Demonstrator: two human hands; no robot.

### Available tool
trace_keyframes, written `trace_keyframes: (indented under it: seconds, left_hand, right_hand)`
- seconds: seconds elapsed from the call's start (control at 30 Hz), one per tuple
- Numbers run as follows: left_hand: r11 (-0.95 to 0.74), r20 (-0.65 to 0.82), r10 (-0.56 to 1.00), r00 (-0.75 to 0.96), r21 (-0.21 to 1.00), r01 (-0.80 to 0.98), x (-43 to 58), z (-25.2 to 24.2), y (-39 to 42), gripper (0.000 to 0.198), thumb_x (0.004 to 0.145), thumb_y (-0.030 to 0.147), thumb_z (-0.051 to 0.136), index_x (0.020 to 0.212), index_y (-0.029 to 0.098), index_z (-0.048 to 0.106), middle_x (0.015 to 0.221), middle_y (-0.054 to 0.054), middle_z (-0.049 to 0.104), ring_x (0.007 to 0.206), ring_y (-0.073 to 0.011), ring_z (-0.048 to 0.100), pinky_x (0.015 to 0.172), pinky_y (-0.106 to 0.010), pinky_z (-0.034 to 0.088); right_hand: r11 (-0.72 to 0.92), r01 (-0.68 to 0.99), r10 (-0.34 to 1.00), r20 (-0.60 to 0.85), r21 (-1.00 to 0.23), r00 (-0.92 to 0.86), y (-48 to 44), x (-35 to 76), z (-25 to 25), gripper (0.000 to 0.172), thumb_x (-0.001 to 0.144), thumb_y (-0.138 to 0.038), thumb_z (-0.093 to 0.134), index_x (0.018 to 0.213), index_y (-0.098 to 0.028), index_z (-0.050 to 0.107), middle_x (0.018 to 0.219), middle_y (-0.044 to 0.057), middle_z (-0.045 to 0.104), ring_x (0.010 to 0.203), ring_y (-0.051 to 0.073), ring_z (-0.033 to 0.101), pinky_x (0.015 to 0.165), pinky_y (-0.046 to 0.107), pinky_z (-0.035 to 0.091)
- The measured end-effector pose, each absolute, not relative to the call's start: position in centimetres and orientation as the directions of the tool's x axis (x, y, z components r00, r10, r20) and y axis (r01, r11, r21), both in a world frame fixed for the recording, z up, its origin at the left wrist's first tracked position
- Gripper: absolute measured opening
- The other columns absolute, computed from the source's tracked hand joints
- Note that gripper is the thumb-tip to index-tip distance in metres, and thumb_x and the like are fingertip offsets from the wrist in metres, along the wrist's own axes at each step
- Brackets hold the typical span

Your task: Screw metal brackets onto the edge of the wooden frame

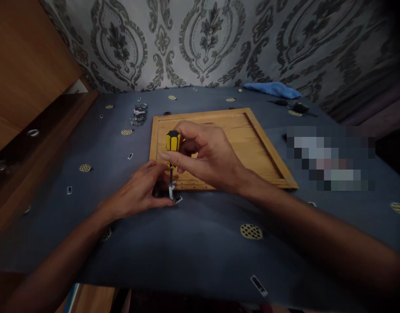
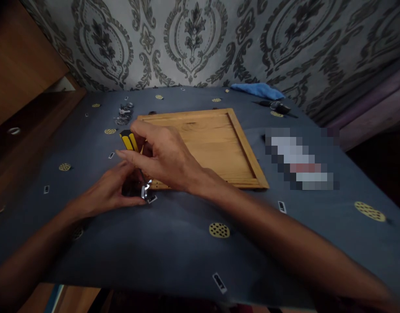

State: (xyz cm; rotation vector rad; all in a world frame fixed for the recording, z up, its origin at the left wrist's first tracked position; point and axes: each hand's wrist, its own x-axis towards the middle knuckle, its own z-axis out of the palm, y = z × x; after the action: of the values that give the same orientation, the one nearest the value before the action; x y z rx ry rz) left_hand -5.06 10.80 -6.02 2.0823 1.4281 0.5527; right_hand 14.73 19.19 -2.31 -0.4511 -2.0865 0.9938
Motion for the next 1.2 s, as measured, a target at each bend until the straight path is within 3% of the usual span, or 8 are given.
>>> trace_keyframes:
  seconds: [0.27,0.47,0.6,0.7,0.8,0.97,1.13,1.2]
  left_hand:
    - [-0.306,0.047,0.931,0.361,0.639,0.705,-5.0,-6.0,10.8,0.043,0.083,0.042,0.083,0.112,0.024,0.059,0.101,-0.004,0.067,0.098,-0.0286,0.066,0.088,-0.046,0.057]
    - [-0.318,0.061,0.927,0.369,0.647,0.693,-5.2,-6.2,10.7,0.049,0.083,0.044,0.083,0.121,0.026,0.058,0.104,-0.004,0.068,0.098,-0.0287,0.066,0.089,-0.046,0.057]
    - [-0.301,0.036,0.931,0.364,0.640,0.707,-5.1,-6.1,10.7,0.043,0.083,0.046,0.083,0.111,0.025,0.058,0.100,-0.004,0.069,0.100,-0.0298,0.066,0.089,-0.047,0.056]
    - [-0.296,0.034,0.933,0.359,0.639,0.710,-5.0,-5.9,10.8,0.041,0.084,0.047,0.082,0.107,0.023,0.058,0.100,-0.004,0.068,0.099,-0.0296,0.066,0.088,-0.047,0.056]
    - [-0.294,0.031,0.932,0.362,0.650,0.701,-5.0,-5.9,10.8,0.045,0.084,0.047,0.081,0.114,0.025,0.057,0.102,-0.004,0.069,0.101,-0.0299,0.066,0.091,-0.047,0.056]
    - [-0.303,0.041,0.928,0.369,0.660,0.688,-5.0,-5.9,10.8,0.047,0.083,0.045,0.082,0.118,0.027,0.056,0.103,-0.004,0.070,0.103,-0.0303,0.067,0.094,-0.049,0.056]
    - [-0.294,0.030,0.933,0.358,0.636,0.713,-4.9,-5.6,10.7,0.041,0.083,0.044,0.082,0.110,0.025,0.058,0.102,-0.004,0.070,0.097,-0.0289,0.067,0.088,-0.046,0.057]
    - [-0.308,0.045,0.931,0.361,0.629,0.714,-4.9,-5.6,10.7,0.040,0.084,0.044,0.082,0.108,0.024,0.058,0.101,-0.004,0.069,0.096,-0.0287,0.066,0.089,-0.047,0.056]
  right_hand:
    - [0.612,0.000,0.590,0.456,-0.791,-0.666,19.1,14.5,-2.5,0.031,0.096,-0.033,0.072,0.079,-0.021,0.049,0.073,-0.003,0.054,0.063,0.010,0.054,0.051,0.023,0.043]
    - [0.510,-0.041,0.599,0.389,-0.859,-0.700,19.3,14.7,-2.0,0.027,0.091,-0.026,0.076,0.084,-0.021,0.051,0.072,-0.005,0.051,0.063,0.010,0.055,0.052,0.021,0.048]
    - [0.395,-0.119,0.541,0.335,-0.911,-0.771,19.6,15.1,-1.4,0.018,0.090,-0.016,0.071,0.100,-0.020,0.057,0.083,-0.004,0.060,0.067,0.008,0.062,0.055,0.019,0.054]
    - [0.338,-0.143,0.481,0.301,-0.930,-0.823,19.7,15.3,-1.1,0.013,0.093,-0.018,0.069,0.090,-0.019,0.056,0.081,-0.004,0.061,0.065,0.009,0.067,0.057,0.020,0.056]
    - [0.382,-0.109,0.522,0.312,-0.918,-0.794,19.6,15.2,-1.3,0.028,0.092,-0.026,0.074,0.079,-0.020,0.051,0.072,-0.005,0.059,0.060,0.010,0.064,0.052,0.022,0.051]
    - [0.566,-0.006,0.577,0.402,-0.824,-0.711,19.4,14.9,-1.7,0.033,0.089,-0.024,0.078,0.078,-0.021,0.048,0.065,-0.007,0.052,0.057,0.009,0.055,0.047,0.022,0.038]
    - [0.490,-0.040,0.517,0.327,-0.871,-0.791,19.6,15.3,-1.2,0.013,0.093,-0.017,0.071,0.097,-0.019,0.059,0.075,-0.005,0.062,0.063,0.011,0.064,0.053,0.023,0.047]
    - [0.447,-0.063,0.472,0.295,-0.892,-0.831,19.6,15.5,-1.1,0.010,0.095,-0.018,0.067,0.091,-0.019,0.058,0.075,-0.004,0.063,0.063,0.011,0.066,0.052,0.024,0.046]
